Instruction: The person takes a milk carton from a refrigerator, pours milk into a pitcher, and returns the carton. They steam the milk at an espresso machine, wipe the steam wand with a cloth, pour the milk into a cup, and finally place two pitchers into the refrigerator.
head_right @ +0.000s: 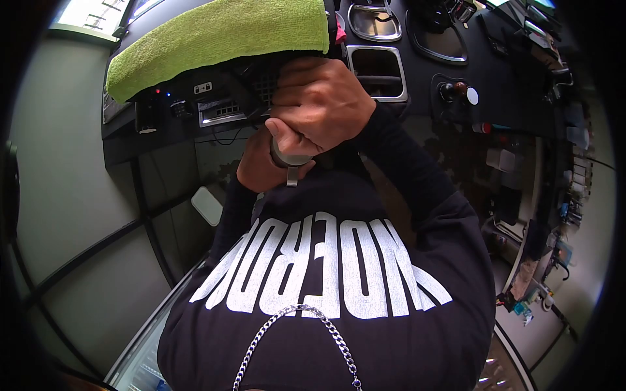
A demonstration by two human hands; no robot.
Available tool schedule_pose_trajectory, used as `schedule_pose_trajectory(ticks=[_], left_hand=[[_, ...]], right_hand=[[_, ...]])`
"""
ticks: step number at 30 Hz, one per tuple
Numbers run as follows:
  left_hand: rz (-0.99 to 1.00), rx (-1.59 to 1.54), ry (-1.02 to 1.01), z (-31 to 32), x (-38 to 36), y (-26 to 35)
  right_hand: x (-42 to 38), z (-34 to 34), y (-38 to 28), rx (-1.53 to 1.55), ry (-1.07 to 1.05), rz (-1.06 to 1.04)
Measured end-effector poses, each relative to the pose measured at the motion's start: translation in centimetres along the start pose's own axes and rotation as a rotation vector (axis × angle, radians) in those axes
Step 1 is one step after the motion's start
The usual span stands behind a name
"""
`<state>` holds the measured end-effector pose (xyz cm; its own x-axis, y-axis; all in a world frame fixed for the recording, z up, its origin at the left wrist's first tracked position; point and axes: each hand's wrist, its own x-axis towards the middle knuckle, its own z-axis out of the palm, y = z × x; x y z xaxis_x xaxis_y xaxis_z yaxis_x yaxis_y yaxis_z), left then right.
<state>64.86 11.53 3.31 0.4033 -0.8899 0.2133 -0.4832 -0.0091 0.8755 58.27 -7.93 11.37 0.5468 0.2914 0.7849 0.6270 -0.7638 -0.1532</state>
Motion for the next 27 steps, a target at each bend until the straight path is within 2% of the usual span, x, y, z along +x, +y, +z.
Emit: schedule_pose_trajectory(ticks=[27], left_hand=[[-0.002, -0.004, -0.005, -0.12, 0.1, 0.06]], right_hand=[[0.06, -0.26, -0.13, -0.013, -0.022, 0.014]])
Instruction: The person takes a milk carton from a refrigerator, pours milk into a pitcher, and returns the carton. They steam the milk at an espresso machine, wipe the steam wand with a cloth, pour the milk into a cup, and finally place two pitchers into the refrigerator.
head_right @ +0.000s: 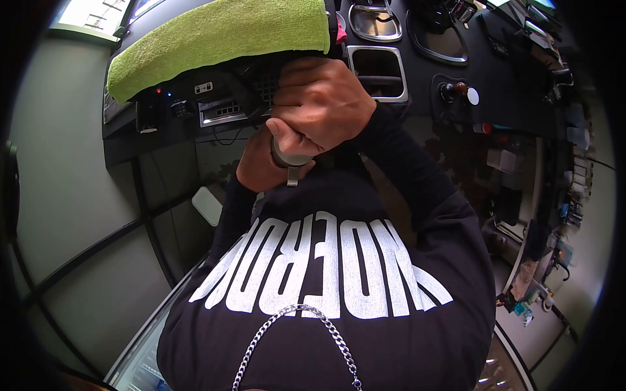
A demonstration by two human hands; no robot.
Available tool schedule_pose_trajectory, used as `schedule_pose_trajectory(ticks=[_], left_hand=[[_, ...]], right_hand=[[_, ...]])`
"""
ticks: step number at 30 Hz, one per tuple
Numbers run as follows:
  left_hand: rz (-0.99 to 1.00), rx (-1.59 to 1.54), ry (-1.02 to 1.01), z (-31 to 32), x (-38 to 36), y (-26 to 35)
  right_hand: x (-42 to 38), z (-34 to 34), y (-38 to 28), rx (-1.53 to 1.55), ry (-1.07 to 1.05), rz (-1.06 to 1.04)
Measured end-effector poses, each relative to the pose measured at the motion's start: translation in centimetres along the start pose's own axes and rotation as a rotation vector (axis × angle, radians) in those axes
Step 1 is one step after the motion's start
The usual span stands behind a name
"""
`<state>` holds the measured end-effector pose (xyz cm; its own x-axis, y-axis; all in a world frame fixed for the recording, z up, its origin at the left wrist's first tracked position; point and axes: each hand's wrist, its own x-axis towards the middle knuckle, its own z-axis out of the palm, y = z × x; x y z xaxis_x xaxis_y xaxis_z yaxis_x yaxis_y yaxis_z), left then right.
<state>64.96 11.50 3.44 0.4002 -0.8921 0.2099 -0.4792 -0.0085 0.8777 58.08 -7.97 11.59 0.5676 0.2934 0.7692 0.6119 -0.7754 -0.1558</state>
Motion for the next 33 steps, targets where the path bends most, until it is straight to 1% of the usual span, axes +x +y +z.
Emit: schedule_pose_trajectory(ticks=[8, 26, 28, 33], left_hand=[[0.02, 0.023, 0.004, -0.06, -0.04, -0.1], [-0.026, 0.003, -0.016, -0.01, -0.11, -0.11], [0.001, 0.018, 0.02, -0.05, 0.08, 0.23], [0.002, 0.019, 0.017, -0.05, 0.11, 0.13]], right_hand=[[-0.03, 0.2, 0.13, 0.011, 0.019, -0.008], [-0.01, 0.36, 0.19, 0.023, 0.044, -0.022], [-0.01, 0.34, 0.19, 0.016, 0.044, -0.022], [0.07, 0.31, 0.11, 0.021, 0.037, -0.015]])
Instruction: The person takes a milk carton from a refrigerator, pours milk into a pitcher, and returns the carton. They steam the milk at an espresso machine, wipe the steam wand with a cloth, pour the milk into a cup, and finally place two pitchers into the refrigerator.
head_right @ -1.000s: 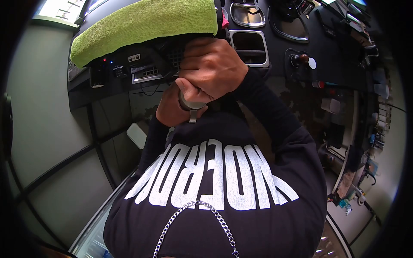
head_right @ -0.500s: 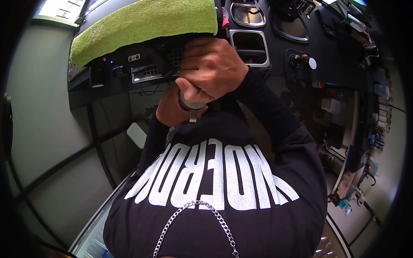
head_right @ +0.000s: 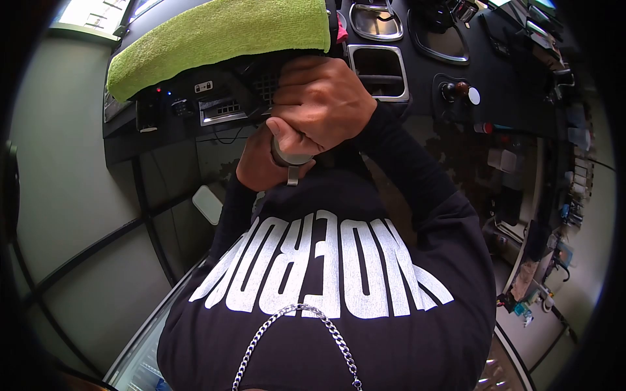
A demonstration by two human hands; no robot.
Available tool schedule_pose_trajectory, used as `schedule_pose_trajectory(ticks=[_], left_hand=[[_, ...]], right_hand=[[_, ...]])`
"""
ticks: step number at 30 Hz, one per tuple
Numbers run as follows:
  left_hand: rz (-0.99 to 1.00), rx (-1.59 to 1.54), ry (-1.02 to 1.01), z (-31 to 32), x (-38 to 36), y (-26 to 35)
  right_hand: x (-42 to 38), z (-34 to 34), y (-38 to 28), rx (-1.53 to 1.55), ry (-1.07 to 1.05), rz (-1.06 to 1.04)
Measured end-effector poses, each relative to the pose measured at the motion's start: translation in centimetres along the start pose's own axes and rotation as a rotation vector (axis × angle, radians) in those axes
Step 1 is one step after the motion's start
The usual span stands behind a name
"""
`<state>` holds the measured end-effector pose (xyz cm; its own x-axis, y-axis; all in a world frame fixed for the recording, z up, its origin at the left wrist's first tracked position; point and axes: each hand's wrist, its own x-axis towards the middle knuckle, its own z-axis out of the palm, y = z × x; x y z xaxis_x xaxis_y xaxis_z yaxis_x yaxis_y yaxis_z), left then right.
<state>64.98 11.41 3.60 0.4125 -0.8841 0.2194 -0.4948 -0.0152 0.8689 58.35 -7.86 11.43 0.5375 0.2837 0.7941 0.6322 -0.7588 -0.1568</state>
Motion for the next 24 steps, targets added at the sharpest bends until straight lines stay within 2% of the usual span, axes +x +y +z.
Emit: schedule_pose_trajectory(ticks=[13, 24], left_hand=[[-0.064, 0.016, -0.066, -0.53, 0.07, 0.42], [0.003, -0.007, -0.064, -0.57, 0.22, 0.46]], right_hand=[[0.03, -0.1, -0.04, -0.014, -0.008, 0.003], [-0.16, -0.21, -0.2, -0.037, -0.034, 0.024]])
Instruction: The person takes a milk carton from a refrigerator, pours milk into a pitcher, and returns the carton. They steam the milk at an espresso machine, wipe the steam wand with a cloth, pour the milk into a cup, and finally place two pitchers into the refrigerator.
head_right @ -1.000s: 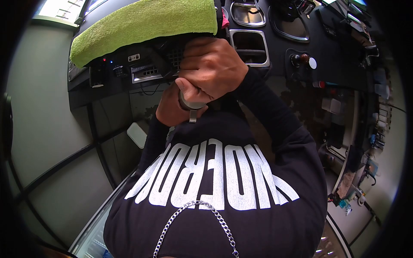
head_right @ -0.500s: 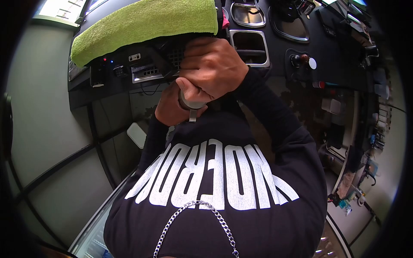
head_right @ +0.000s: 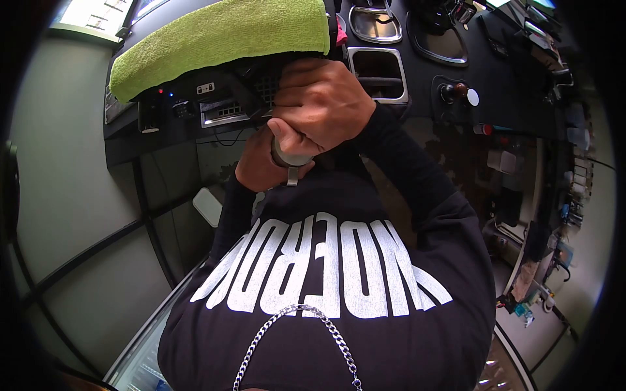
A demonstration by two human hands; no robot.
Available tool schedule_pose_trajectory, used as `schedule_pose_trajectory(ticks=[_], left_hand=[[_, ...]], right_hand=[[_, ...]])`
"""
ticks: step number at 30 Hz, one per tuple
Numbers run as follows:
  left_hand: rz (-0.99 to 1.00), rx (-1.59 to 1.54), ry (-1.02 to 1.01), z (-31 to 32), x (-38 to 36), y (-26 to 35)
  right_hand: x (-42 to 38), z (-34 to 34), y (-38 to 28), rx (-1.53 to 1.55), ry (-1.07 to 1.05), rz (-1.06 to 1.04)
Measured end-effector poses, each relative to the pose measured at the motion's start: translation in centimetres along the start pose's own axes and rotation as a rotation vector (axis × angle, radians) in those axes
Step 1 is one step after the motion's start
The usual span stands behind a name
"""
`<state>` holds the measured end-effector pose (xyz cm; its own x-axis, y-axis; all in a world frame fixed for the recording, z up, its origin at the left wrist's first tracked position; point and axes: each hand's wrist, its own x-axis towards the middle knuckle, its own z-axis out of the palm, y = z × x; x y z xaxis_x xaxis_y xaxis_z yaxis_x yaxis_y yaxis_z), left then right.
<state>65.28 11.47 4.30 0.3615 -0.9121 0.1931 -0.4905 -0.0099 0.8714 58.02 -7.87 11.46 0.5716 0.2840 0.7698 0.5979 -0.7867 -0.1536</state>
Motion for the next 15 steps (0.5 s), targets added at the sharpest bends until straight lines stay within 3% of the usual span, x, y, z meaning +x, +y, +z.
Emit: schedule_pose_trajectory(ticks=[7, 15], left_hand=[[0.015, -0.012, 0.009, 0.1, 0.0, 0.1], [0.046, -0.018, 0.025, 0.3, 0.0, -0.3]], right_hand=[[-0.6, -0.5, 0.0, -0.044, -0.04, 0.008], [-2.2, 0.0, -0.6, -0.027, 0.091, 0.077]])
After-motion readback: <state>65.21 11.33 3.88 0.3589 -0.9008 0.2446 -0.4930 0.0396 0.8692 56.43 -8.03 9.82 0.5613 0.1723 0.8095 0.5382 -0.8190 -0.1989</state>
